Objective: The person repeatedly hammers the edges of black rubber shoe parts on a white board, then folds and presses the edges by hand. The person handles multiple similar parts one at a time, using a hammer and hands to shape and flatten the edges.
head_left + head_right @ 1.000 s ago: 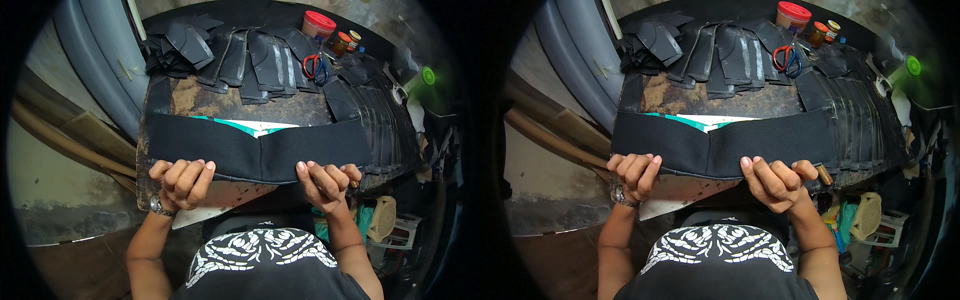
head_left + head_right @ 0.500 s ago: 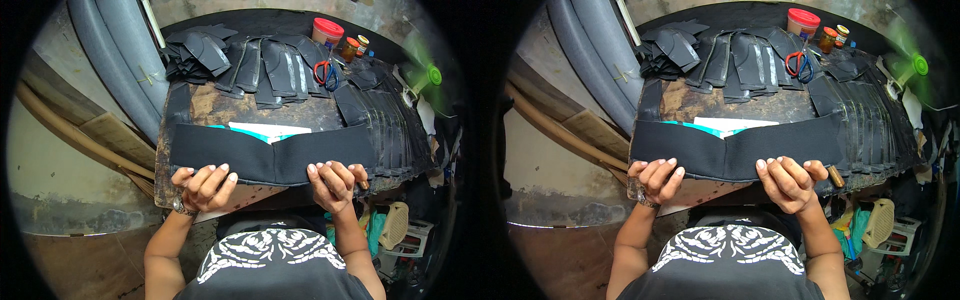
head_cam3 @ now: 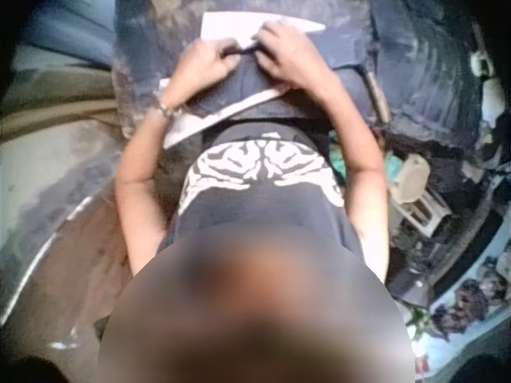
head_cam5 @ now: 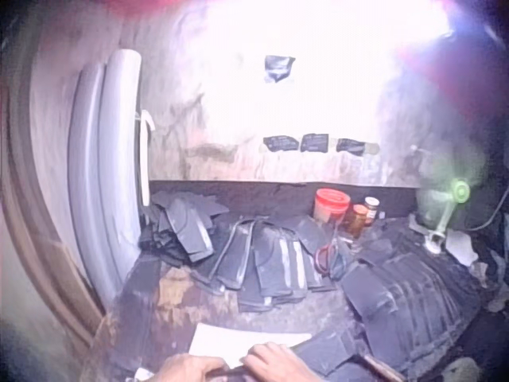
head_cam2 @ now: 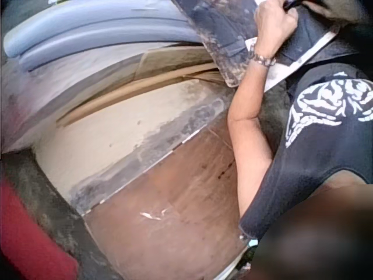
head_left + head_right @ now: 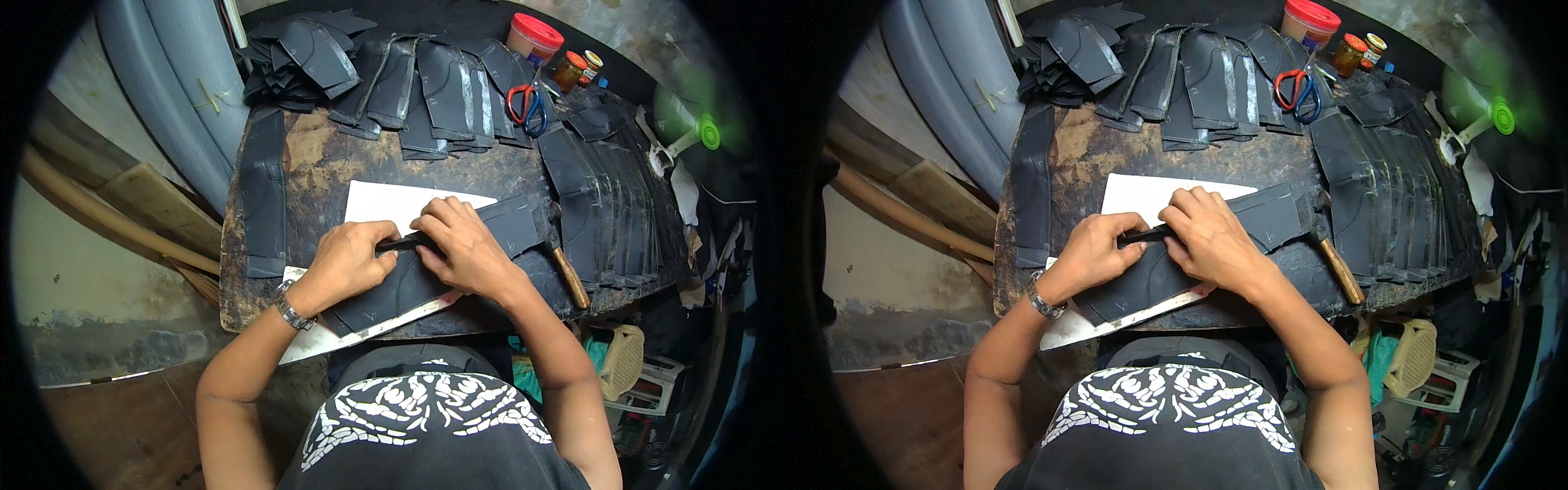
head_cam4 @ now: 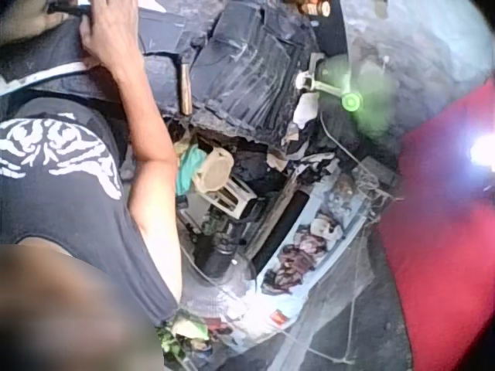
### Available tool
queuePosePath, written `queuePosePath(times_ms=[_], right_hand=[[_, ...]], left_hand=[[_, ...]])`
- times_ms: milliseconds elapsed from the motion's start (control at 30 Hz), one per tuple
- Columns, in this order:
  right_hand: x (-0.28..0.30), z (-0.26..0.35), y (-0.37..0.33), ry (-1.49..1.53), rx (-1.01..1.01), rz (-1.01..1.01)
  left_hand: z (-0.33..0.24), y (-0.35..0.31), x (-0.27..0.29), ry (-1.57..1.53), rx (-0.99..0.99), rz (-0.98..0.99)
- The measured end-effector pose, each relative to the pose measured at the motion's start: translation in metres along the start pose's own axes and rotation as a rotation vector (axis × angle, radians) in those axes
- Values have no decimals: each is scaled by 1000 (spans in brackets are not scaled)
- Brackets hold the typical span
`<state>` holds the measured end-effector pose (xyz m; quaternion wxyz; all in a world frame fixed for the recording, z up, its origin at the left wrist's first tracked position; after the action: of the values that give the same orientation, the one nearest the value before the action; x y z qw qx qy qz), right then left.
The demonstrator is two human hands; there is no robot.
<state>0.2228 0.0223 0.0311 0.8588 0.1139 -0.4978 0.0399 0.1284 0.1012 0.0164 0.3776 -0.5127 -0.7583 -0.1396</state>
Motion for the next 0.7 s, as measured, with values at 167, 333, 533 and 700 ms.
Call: queuePosePath(times_ms=[167, 333, 533, 700], right_hand=[[-13, -13, 11, 171, -46, -3], [-14, -14, 10, 231, -85, -5], [-16, -18, 7, 144, -87, 1], [-12, -22, 4, 310, 3, 21]], left_hand=[[12, 5, -12, -79, -7, -69], [-2, 1, -14, 21, -123, -173], [-14, -11, -13, 88, -286, -234], [-9, -15, -17, 39, -266, -243]])
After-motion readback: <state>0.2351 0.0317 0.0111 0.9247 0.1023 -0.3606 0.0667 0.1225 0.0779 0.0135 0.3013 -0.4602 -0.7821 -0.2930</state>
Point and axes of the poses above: each hand's wrist, its own y-axis towards the middle knuckle, its own x-axis out of the back of the hand, z = x × y, the point moved 10 cm from there along y, towards the middle knuckle, and after that the axes turned 8 degrees about z, right-handed, at the moved point
